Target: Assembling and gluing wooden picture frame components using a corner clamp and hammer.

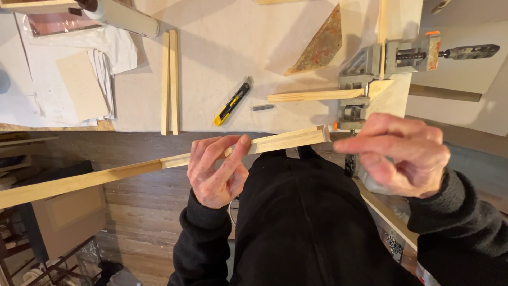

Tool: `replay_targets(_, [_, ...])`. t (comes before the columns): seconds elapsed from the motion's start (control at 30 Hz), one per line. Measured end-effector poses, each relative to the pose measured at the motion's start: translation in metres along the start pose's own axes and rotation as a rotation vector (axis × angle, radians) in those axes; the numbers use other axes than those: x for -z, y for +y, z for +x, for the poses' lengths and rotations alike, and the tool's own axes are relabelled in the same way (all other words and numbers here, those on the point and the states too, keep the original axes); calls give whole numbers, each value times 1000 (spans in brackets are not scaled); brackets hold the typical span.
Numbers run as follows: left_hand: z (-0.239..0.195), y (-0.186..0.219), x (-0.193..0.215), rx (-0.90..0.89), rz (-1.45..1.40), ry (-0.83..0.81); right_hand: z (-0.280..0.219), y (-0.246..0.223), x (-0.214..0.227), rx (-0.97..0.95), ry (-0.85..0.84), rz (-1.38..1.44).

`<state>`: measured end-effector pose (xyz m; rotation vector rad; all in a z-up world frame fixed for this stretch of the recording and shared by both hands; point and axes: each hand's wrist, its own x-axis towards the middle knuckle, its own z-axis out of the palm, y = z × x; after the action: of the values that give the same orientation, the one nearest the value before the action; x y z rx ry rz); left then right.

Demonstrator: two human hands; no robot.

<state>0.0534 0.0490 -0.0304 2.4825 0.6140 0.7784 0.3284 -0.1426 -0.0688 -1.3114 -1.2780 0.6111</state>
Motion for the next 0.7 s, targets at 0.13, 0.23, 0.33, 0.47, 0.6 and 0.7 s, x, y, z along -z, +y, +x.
replay_targets(0.13, [-1, 1, -2, -16, -3, 11, 35, -42, 0, -102, -3, -102])
replay_targets(0.23, [-3, 2, 0, -1, 6, 26, 41, -43, -1, -76, -37, -156])
replay_targets(0.33, [-2, 2, 1, -6, 22, 11, 46, -43, -2, -77, -69, -186])
replay_targets(0.47, [0, 4, 3, -13, 10, 13, 47, -44, -4, -30, -69, -211])
replay_targets(0.6, [1, 6, 4, -13, 4, 0, 54, -51, -6, -55, -85, -278])
replay_targets(0.7, [2, 5, 2, -5, 5, 14, 49, -44, -3, -34, -61, -221])
